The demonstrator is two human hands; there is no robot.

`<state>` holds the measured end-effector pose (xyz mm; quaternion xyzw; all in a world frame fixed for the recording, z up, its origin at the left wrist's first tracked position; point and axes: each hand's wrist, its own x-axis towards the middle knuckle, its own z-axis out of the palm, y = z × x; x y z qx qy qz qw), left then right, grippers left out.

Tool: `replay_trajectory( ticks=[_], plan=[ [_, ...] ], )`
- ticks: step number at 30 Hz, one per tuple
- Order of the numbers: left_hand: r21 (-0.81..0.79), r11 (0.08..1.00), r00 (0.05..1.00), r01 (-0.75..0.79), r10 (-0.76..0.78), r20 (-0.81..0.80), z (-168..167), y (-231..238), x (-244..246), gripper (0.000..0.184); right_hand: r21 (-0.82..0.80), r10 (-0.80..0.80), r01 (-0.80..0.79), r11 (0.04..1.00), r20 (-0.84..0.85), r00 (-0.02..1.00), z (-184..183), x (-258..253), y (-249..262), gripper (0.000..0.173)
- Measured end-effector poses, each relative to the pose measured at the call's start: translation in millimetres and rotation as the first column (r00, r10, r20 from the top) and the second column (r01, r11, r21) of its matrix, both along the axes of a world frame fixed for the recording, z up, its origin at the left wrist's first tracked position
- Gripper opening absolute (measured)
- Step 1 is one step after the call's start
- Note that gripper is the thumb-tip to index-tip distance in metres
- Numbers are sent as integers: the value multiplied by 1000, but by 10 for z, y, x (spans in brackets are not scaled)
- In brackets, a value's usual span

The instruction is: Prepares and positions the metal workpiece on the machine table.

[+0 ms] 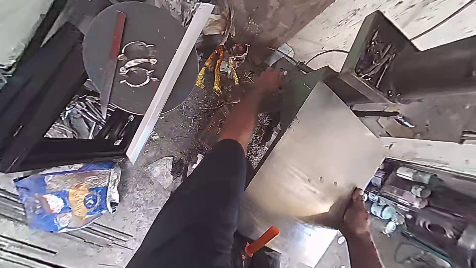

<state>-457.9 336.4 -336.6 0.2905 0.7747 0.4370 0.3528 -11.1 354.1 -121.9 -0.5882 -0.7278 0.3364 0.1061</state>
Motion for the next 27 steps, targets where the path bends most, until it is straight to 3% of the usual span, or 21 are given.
replay_trajectory(
  ticks=[2,6,10,14,16,21,24,27],
  plan=[
    [0,999,998,39,-39,40,-58,209,-2,61,-31,-1,1,1000,-13,1000,-3,17,7,53],
    [41,997,993,61,-64,102,-68,320,46,64,68,-74,66,996,131,989,-70,44,85,59],
    [-10,999,999,32,-31,44,-74,293,85,60,53,-111,105,993,136,984,-88,21,104,58],
    [-130,986,989,-108,120,86,147,279,374,72,69,-132,121,990,174,976,-50,-43,112,60],
    [-170,973,966,-153,183,180,262,140,559,77,60,-128,118,991,189,974,-44,-26,53,59],
    [-207,977,996,43,-26,84,435,-383,228,71,25,-94,92,995,98,991,-6,-36,0,58],
    [-21,999,952,-40,45,302,604,-975,445,75,-42,-17,19,999,44,999,120,-19,-77,55],
    [135,984,819,-118,19,574,811,-1514,908,73,-76,-71,73,994,20,997,99,24,-19,55]
  ],
)
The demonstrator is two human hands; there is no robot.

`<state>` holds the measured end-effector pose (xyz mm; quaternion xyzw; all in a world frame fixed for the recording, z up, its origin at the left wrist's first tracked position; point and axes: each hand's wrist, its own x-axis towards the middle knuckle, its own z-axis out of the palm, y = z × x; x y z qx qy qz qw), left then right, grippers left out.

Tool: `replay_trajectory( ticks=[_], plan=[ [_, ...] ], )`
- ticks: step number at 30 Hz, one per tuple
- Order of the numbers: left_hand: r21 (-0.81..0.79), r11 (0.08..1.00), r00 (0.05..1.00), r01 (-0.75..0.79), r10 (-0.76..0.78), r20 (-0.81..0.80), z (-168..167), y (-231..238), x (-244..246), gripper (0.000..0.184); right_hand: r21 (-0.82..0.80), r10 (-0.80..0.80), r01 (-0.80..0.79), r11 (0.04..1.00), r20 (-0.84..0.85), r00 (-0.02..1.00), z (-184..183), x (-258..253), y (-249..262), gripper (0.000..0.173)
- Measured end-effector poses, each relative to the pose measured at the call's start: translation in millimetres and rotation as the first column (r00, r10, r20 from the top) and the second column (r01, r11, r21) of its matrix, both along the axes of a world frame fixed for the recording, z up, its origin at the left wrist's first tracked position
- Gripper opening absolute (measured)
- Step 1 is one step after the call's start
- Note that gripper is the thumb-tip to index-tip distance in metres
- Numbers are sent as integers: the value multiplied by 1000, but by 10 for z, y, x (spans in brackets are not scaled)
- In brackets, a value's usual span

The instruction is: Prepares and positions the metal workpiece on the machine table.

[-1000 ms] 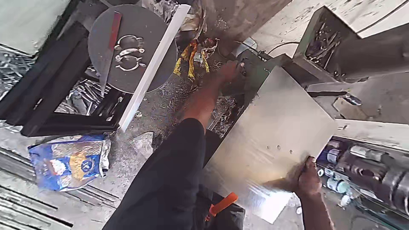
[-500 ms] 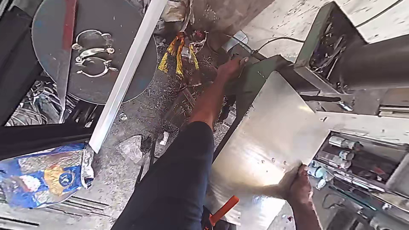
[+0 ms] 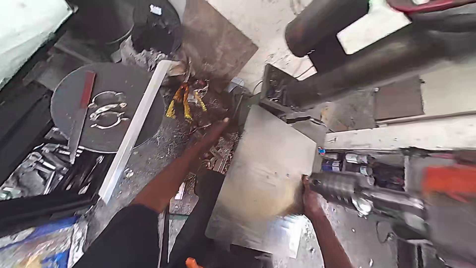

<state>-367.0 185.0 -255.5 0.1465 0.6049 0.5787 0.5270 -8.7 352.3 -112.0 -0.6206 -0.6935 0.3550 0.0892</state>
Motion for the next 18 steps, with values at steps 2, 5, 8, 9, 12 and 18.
replay_trajectory(
  ticks=[2,5,8,9,12,18],
  plan=[
    [31,998,993,53,-56,103,242,-317,274,70,-27,-10,8,1000,-77,997,-42,40,29,46],
    [113,992,989,48,-64,135,429,-611,521,70,-95,-1,-16,995,-182,983,-91,73,55,48],
    [203,975,996,88,-90,1,587,-617,482,59,-126,-8,-24,992,-249,968,-181,71,38,55],
    [156,982,994,108,-103,-41,645,-598,448,57,-126,-24,-9,992,-254,967,-208,74,1,56],
    [-30,991,989,128,-129,-65,686,-536,289,53,-140,-33,-4,990,-262,964,-175,14,-189,58],
    [-203,978,987,48,-78,-141,1022,-500,338,54,-143,-50,8,990,-294,954,-224,-16,-296,61]
  ],
)
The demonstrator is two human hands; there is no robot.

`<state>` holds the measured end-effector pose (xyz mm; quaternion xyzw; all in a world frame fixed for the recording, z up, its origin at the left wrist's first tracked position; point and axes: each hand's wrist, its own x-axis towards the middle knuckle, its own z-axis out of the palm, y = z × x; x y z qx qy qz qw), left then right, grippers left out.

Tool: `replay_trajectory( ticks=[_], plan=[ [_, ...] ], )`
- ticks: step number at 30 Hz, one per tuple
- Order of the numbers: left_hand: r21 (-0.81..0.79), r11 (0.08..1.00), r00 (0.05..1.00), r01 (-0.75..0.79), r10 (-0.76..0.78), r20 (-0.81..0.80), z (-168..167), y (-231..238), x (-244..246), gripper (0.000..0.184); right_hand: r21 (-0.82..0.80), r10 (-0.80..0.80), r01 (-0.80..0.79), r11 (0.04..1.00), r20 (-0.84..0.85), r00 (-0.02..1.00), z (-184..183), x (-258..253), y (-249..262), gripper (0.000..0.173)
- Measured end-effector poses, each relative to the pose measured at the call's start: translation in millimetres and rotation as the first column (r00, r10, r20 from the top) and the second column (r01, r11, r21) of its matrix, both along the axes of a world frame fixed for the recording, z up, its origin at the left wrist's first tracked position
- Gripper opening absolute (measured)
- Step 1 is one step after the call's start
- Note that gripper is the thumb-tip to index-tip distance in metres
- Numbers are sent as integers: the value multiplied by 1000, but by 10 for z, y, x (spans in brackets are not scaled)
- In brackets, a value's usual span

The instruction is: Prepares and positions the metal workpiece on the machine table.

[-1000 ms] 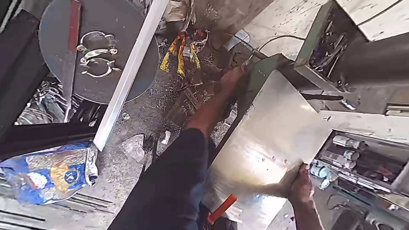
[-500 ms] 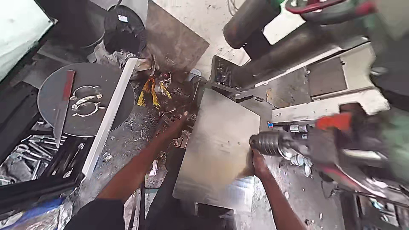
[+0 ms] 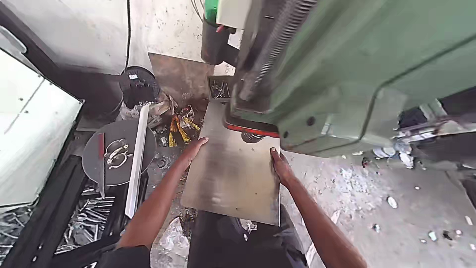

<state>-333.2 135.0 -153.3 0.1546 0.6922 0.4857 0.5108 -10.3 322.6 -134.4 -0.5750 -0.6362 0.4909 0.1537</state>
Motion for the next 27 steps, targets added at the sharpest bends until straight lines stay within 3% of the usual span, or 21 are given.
replay_trajectory(
  ticks=[7,14,16,18,20,22,25,27],
  plan=[
    [-70,996,986,-54,42,-159,10,-33,132,64,-84,30,-34,996,-52,998,34,33,55,65],
    [-139,990,972,-11,-22,-233,-36,-157,229,85,-158,18,-27,987,-63,998,-62,126,100,77],
    [-141,990,969,0,-34,-243,-12,-160,209,82,-248,-41,2,969,-154,987,-20,145,42,72],
    [-81,997,965,-18,-4,-263,71,-65,234,69,-400,-169,4,916,-379,910,-17,294,-5,79],
    [33,993,950,-115,120,-288,99,-103,278,60,-480,-267,-35,877,-544,796,-148,480,-158,89],
    [130,962,941,-241,264,-211,128,-241,270,63,-464,-284,-30,885,-591,756,-126,542,-304,87],
    [91,943,933,-319,329,-147,-286,-661,431,58,-380,-226,42,924,-452,863,-42,543,-413,66],
    [-55,985,969,-164,151,-196,-360,-1126,702,53,-257,-98,21,966,-294,951,19,484,-360,60]
  ],
)
